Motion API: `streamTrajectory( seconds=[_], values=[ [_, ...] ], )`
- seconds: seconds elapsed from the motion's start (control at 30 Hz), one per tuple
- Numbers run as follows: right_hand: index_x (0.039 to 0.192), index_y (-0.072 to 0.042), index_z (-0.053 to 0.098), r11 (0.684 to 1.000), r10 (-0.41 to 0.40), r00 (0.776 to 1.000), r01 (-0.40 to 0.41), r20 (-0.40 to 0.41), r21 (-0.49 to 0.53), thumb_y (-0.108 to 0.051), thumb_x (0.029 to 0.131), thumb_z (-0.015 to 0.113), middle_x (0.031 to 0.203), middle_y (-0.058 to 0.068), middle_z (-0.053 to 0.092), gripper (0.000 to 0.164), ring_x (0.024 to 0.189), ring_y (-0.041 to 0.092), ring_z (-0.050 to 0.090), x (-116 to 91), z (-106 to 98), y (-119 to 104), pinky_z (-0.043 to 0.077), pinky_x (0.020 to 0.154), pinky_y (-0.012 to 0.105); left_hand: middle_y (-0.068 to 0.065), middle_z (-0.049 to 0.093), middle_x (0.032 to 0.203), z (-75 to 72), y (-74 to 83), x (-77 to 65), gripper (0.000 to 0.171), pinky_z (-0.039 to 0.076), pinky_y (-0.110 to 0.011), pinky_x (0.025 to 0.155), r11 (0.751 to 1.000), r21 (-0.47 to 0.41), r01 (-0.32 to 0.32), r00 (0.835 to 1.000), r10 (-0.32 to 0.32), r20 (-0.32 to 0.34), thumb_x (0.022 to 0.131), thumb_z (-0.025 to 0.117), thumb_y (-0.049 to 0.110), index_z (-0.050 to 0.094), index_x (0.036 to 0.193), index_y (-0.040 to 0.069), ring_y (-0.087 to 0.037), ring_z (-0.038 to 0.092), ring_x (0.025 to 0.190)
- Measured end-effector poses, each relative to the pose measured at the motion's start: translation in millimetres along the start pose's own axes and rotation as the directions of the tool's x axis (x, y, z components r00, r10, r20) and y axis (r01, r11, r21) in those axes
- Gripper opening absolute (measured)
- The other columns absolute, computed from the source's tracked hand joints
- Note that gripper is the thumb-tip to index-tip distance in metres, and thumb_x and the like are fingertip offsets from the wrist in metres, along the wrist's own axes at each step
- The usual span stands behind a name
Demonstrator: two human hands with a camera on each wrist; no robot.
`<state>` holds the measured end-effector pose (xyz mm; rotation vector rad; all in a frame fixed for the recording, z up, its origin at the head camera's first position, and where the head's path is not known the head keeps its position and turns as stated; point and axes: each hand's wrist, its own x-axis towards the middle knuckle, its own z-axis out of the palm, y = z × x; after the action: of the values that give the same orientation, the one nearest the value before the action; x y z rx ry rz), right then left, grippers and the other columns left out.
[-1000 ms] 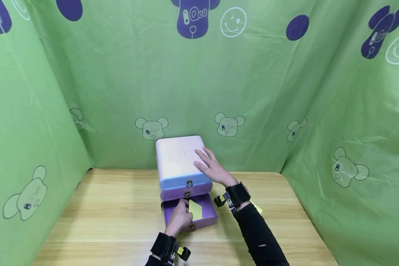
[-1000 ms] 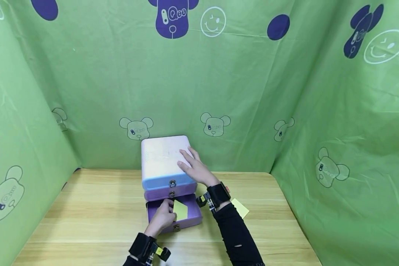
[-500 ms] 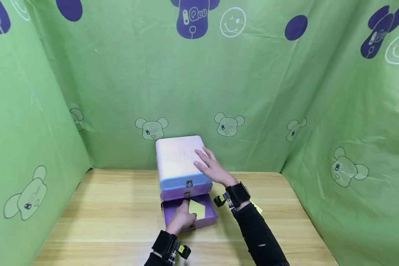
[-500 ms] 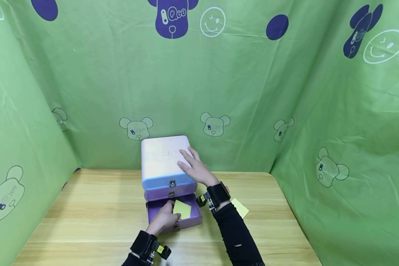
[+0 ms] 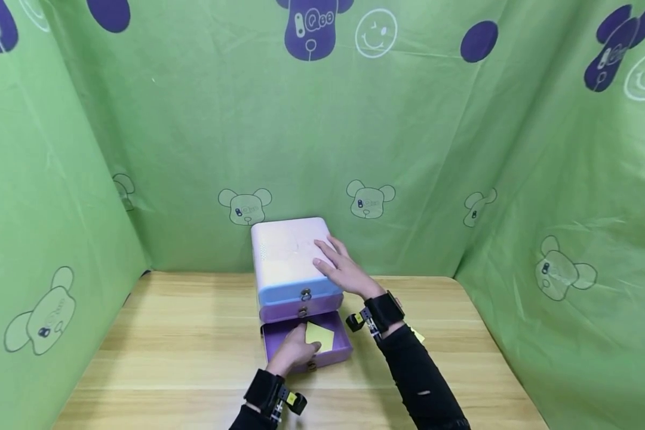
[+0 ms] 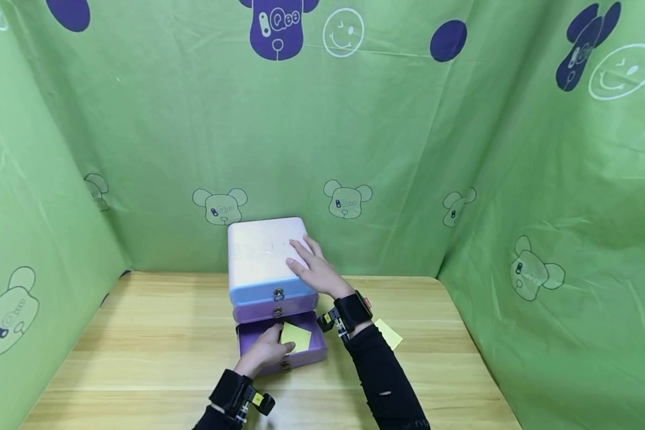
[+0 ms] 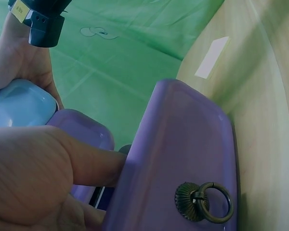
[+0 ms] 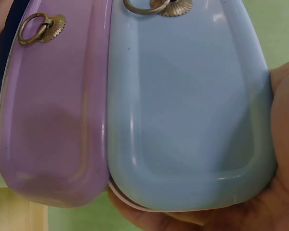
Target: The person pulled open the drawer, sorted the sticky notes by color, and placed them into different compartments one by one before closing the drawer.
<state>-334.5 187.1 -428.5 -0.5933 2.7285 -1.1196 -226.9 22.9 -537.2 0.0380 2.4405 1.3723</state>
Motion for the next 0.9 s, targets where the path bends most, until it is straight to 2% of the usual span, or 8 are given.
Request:
streamTrajectory(
  seconds=[0.3, 0.43, 0.53, 0.63, 0.7, 0.8, 0.9],
  values=[
    [0.161, -0.023, 0.029, 0.999, -0.03, 1.0, 0.03, -0.001, -0.04, -0.047, 0.104, 0.05, 0.172, 0.014, 0.007, 0.065, 0.156, 0.043, 0.019, 2, -9, -4, 0.027, 0.119, 0.072, -0.031, 0.05, 0.147, -11.1, 5.4, -5.8, 0.066, 0.038, -0.065, 0.115, 1.0, 0.006, -0.022, 0.999, 0.022, 0.025, 0.095, 0.069, 0.028, 0.044, 0.145, -0.006, -0.049, 0.045, 0.139],
    [0.162, -0.019, 0.024, 0.998, -0.056, 0.998, 0.055, -0.017, -0.043, -0.043, 0.105, 0.048, 0.172, 0.015, 0.011, 0.066, 0.157, 0.04, 0.017, 1, -11, -4, 0.024, 0.121, 0.07, -0.03, 0.057, 0.139, -21.5, 16.5, -16.8, 0.056, 0.045, -0.064, 0.108, 0.995, 0.022, -0.092, 0.995, 0.091, 0.041, 0.095, 0.068, 0.029, 0.053, 0.14, 0.0, -0.047, 0.053, 0.131],
    [0.162, -0.015, 0.023, 0.998, -0.059, 0.996, 0.058, -0.06, -0.017, -0.041, 0.106, 0.048, 0.171, 0.016, 0.014, 0.066, 0.157, 0.038, 0.018, -4, -13, -4, 0.023, 0.123, 0.067, -0.027, 0.063, 0.131, -30.7, 29.4, -27.9, 0.046, 0.051, -0.061, 0.1, 0.984, 0.028, -0.176, 0.983, 0.175, 0.058, 0.095, 0.068, 0.029, 0.06, 0.133, 0.003, -0.044, 0.061, 0.12],
    [0.161, -0.014, 0.027, 0.999, -0.051, 0.991, 0.051, -0.121, 0.0, -0.041, 0.106, 0.047, 0.17, 0.015, 0.017, 0.064, 0.156, 0.038, 0.021, -11, -16, -7, 0.026, 0.122, 0.067, -0.023, 0.068, 0.125, -40.7, 41.5, -37.3, 0.039, 0.057, -0.052, 0.092, 0.962, 0.038, -0.269, 0.963, 0.268, 0.035, 0.097, 0.067, 0.027, 0.063, 0.128, 0.004, -0.037, 0.068, 0.109],
    [0.159, -0.014, 0.031, 0.999, -0.05, 0.985, 0.049, -0.165, -0.007, -0.042, 0.106, 0.046, 0.17, 0.013, 0.02, 0.061, 0.156, 0.038, 0.023, -16, -19, -9, 0.026, 0.121, 0.069, -0.021, 0.069, 0.122, -47.4, 48.3, -42.1, 0.035, 0.06, -0.044, 0.087, 0.941, 0.042, -0.335, 0.942, 0.336, -0.012, 0.097, 0.066, 0.023, 0.064, 0.126, 0.003, -0.031, 0.071, 0.101],
    [0.156, -0.013, 0.038, 0.998, -0.07, 0.972, 0.066, -0.223, -0.025, -0.042, 0.107, 0.046, 0.169, 0.013, 0.025, 0.058, 0.155, 0.037, 0.026, -26, -22, -13, 0.024, 0.121, 0.071, -0.016, 0.072, 0.115, -57.3, 56.4, -47.2, 0.028, 0.061, -0.031, 0.081, 0.907, 0.045, -0.419, 0.899, 0.421, -0.122, 0.096, 0.066, 0.016, 0.066, 0.122, 0.004, -0.023, 0.072, 0.094],
    [0.154, -0.011, 0.042, 0.996, -0.094, 0.961, 0.089, -0.261, -0.03, -0.04, 0.107, 0.047, 0.167, 0.013, 0.028, 0.056, 0.154, 0.037, 0.027, -37, -22, -17, 0.023, 0.121, 0.07, -0.012, 0.072, 0.11, -64.6, 61.4, -48.8, 0.022, 0.06, -0.023, 0.077, 0.877, 0.035, -0.48, 0.846, 0.473, -0.245, 0.095, 0.067, 0.01, 0.068, 0.116, 0.005, -0.02, 0.071, 0.091]
  ],
)
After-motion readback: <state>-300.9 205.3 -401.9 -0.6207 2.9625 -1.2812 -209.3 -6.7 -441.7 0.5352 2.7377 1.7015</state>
